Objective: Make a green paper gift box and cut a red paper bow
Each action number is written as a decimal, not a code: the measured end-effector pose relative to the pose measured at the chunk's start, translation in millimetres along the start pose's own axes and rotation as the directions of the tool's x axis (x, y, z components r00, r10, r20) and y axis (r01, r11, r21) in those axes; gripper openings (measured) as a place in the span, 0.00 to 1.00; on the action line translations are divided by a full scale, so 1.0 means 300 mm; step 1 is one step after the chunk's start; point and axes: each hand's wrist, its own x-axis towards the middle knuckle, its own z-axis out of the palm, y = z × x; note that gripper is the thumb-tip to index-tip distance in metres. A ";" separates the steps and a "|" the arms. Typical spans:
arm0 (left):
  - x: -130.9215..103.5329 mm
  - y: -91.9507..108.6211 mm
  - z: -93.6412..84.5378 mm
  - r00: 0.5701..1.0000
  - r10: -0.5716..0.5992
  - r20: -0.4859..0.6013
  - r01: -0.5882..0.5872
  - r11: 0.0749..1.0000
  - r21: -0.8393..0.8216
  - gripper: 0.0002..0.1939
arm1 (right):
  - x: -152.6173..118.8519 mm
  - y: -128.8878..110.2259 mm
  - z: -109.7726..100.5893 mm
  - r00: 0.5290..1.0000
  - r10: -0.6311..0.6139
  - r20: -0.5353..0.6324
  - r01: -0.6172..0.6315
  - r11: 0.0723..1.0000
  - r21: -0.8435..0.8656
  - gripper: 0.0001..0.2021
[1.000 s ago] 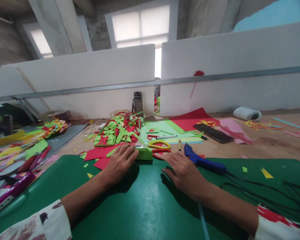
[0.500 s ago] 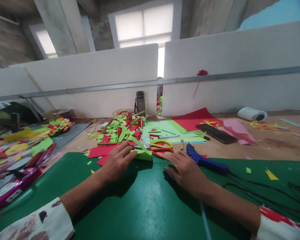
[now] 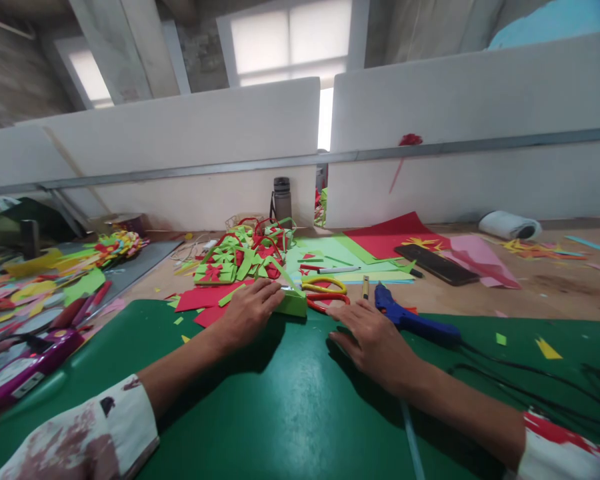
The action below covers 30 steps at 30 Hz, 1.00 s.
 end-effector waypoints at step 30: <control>-0.110 -0.217 -0.080 0.602 -0.717 0.351 0.715 0.680 0.160 0.10 | -0.010 0.060 0.009 0.995 -0.094 -0.043 0.090 0.991 -0.099 0.11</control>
